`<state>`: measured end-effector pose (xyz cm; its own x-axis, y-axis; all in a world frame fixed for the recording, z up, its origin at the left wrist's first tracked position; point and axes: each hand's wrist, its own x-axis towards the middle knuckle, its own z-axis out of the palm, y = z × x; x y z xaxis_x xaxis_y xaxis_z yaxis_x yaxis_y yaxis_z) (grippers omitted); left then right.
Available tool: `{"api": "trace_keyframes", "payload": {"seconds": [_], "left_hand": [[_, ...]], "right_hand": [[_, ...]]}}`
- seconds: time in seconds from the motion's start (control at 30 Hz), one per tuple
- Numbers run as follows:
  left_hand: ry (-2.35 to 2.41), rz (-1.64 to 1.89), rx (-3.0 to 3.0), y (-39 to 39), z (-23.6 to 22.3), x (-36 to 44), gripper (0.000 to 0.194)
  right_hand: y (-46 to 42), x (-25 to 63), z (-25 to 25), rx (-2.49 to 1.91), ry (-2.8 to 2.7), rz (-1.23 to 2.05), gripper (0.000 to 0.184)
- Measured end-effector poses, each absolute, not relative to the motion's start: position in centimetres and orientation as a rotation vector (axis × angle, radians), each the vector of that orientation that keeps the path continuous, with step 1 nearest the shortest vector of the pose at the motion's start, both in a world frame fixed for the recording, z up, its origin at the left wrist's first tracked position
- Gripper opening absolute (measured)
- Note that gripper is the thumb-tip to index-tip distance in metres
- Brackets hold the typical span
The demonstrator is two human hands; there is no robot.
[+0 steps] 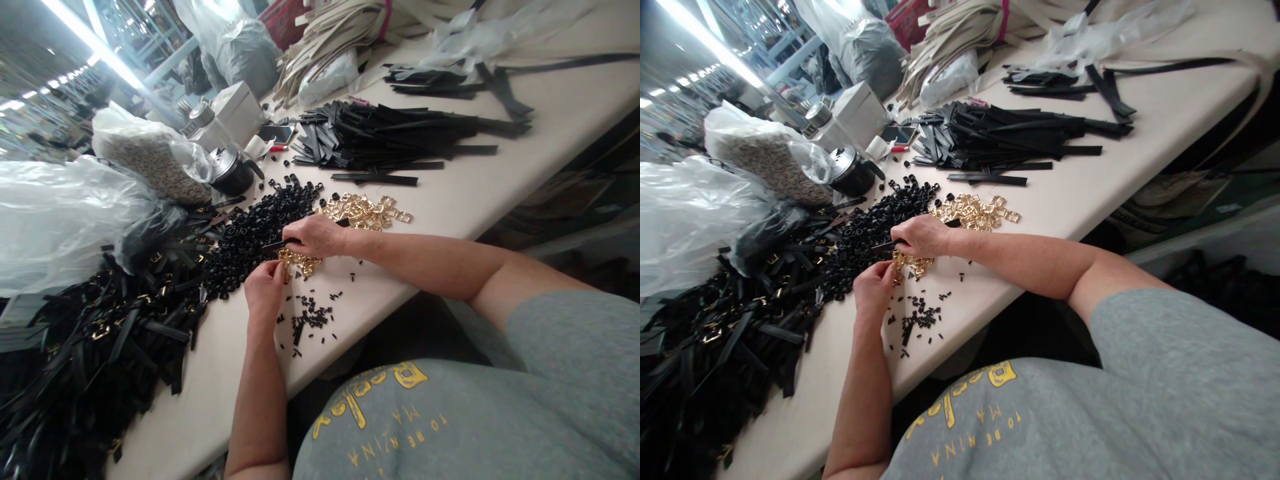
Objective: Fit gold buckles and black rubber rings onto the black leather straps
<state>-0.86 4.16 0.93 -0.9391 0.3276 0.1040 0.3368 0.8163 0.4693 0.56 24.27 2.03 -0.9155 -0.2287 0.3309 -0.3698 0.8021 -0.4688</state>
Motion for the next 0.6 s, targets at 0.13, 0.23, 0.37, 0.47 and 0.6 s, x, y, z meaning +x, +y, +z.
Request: {"api": "trace_keyframes", "payload": {"seconds": [0.13,0.23,0.37,0.47,0.6], "left_hand": [[-2.806,-1.41,-0.396,3.6,1.2,-1.2,0.029],[-2.647,-1.811,-0.281,3.5,1.5,-1.4,0.033],[-2.53,-2.096,-0.157,3.7,1.7,-1.6,0.037],[-2.491,-2.121,-0.186,3.8,1.8,-1.5,0.038],[-2.475,-1.783,-0.371,4.0,1.5,-1.2,0.033]], "right_hand": [[24.4,0.6,2.4,0.423,-2.736,0.831,0.025],[24.5,0.9,2.8,0.417,-2.756,0.909,0.025],[24.4,1.1,3.2,0.461,-2.765,1.022,0.024],[24.4,1.2,3.3,0.479,-2.779,1.027,0.023],[24.4,1.2,3.3,0.439,-2.775,1.035,0.022]]}}
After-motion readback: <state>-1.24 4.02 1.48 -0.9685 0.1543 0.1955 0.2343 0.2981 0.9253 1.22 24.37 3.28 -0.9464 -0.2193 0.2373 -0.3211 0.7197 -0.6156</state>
